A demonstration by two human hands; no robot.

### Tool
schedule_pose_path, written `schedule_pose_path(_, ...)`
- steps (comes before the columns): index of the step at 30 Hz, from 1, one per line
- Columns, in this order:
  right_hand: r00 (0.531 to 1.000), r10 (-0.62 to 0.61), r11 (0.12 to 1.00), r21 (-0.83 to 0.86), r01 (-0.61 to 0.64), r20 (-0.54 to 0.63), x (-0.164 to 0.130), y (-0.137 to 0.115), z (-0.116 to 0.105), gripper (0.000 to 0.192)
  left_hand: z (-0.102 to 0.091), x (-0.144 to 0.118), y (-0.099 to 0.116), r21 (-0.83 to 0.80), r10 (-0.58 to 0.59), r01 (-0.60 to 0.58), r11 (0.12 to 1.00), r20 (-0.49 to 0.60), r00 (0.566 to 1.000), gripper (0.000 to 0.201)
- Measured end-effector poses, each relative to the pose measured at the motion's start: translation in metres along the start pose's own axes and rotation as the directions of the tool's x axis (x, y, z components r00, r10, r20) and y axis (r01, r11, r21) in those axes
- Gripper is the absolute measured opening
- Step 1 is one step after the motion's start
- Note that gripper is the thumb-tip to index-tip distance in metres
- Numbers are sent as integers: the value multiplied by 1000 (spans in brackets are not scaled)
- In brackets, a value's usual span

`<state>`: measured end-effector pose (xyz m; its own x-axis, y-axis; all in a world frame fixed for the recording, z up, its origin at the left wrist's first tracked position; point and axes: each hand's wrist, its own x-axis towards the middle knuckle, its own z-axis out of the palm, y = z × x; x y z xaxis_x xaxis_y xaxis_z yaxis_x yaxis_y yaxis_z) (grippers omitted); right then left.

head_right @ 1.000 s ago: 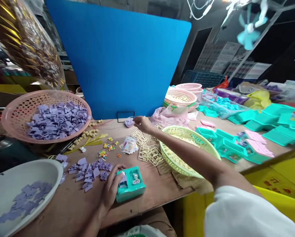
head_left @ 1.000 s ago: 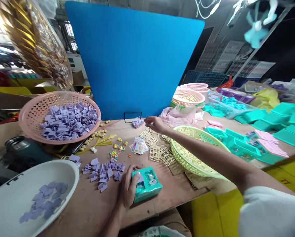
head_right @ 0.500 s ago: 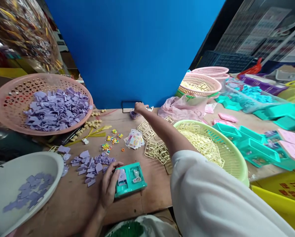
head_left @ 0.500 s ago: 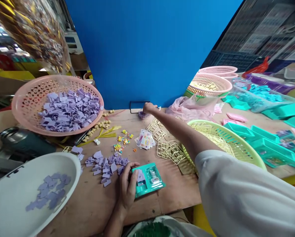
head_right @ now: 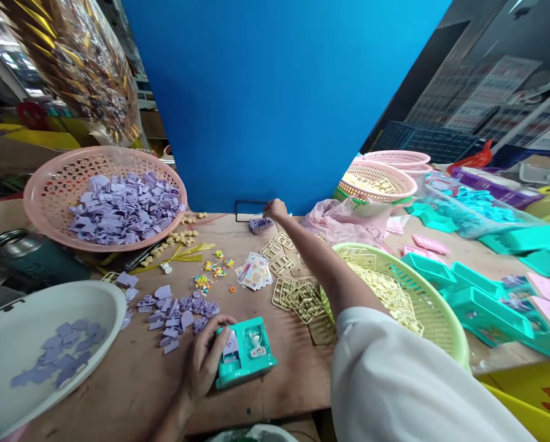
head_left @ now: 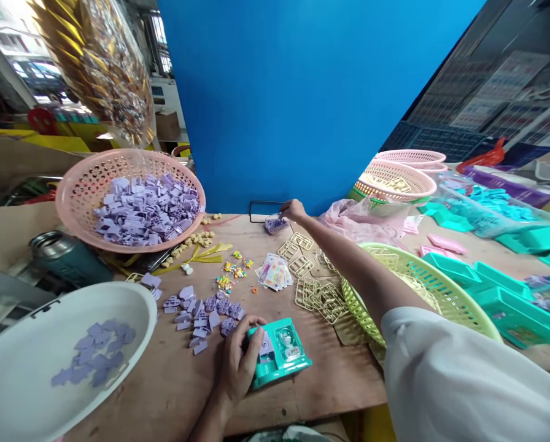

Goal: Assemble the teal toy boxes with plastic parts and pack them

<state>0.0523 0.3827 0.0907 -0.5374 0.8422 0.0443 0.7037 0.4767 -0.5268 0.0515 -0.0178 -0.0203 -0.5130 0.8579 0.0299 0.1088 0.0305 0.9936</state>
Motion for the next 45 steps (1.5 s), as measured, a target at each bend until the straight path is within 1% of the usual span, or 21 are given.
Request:
schedule_pose_path(2,999,29,992,124,-31,18,-17,-5,-18,30,-3,2,0,28,76,-76,997,-3,997,42)
schedule_pose_path(4,998,12,965,260,-26,55,-45,-12,-32,27,-6,5,6,44,180,-176,983,-111,977,35)
schedule_pose_path(6,993,-48,920,392,3,105,-86,-19,-37,27,-8,9,19,7,234,-239,971,-224,946,32)
schedule_pose_path(8,969,-157,825,565,23,190,-137,-26,-34,34,-7,11,39,-124,200,-239,963,-262,944,36)
schedule_pose_path(10,923,-291,673,740,9,253,-189,-33,-25,43,-3,13,60,-313,114,-173,934,-198,974,46)
schedule_pose_path(11,907,-340,613,790,12,250,-214,-37,-20,45,-1,14,68,-383,83,-135,914,-148,985,50)
schedule_pose_path(12,903,-374,581,813,48,214,-236,-41,-16,43,2,14,75,-433,56,-109,895,-133,989,51)
schedule_pose_path(14,904,-424,611,753,244,52,-272,-48,-9,35,6,12,80,-496,14,-103,862,-179,984,50)
schedule_pose_path(15,882,-469,642,670,373,-42,-285,-51,-6,30,8,9,80,-513,-2,-106,852,-205,979,50)
schedule_pose_path(17,796,-583,679,441,587,-161,-305,-53,-4,22,11,3,77,-526,-24,-106,844,-234,972,51)
schedule_pose_path(19,735,-657,694,246,677,-170,-316,-54,-4,20,13,-4,73,-522,-24,-109,846,-243,970,53)
schedule_pose_path(20,729,-665,705,183,685,-162,-320,-53,-4,20,15,-6,72,-518,-17,-121,847,-255,967,54)
schedule_pose_path(23,767,-624,759,117,641,-149,-323,-52,-4,22,20,-11,69,-511,28,-181,840,-293,956,52)
schedule_pose_path(26,837,-537,817,185,547,-104,-318,-53,-5,16,19,-17,64,-426,139,-239,872,-252,958,45)
schedule_pose_path(28,892,-453,858,271,436,-1,-312,-53,-6,12,13,-23,55,-234,272,-322,917,-222,936,45)
schedule_pose_path(30,917,-363,892,344,292,163,-307,-51,-6,9,6,-30,39,33,383,-384,923,-187,905,57)
schedule_pose_path(32,902,-292,914,371,165,317,-303,-49,-5,10,2,-35,18,239,410,-373,897,-132,902,78)
schedule_pose_path(34,878,-257,930,352,110,405,-302,-49,-2,9,5,-37,-1,319,388,-342,884,-92,917,89)
schedule_pose_path(38,866,-263,959,215,186,426,-304,-52,4,8,20,-34,-22,321,403,-352,880,-110,909,85)
schedule_pose_path(42,862,-274,958,39,285,426,-305,-58,3,11,28,-33,-22,295,422,-372,880,-126,898,81)
schedule_pose_path(45,846,-239,961,-11,277,477,-304,-61,0,18,29,-34,-21,294,418,-369,882,-127,899,80)
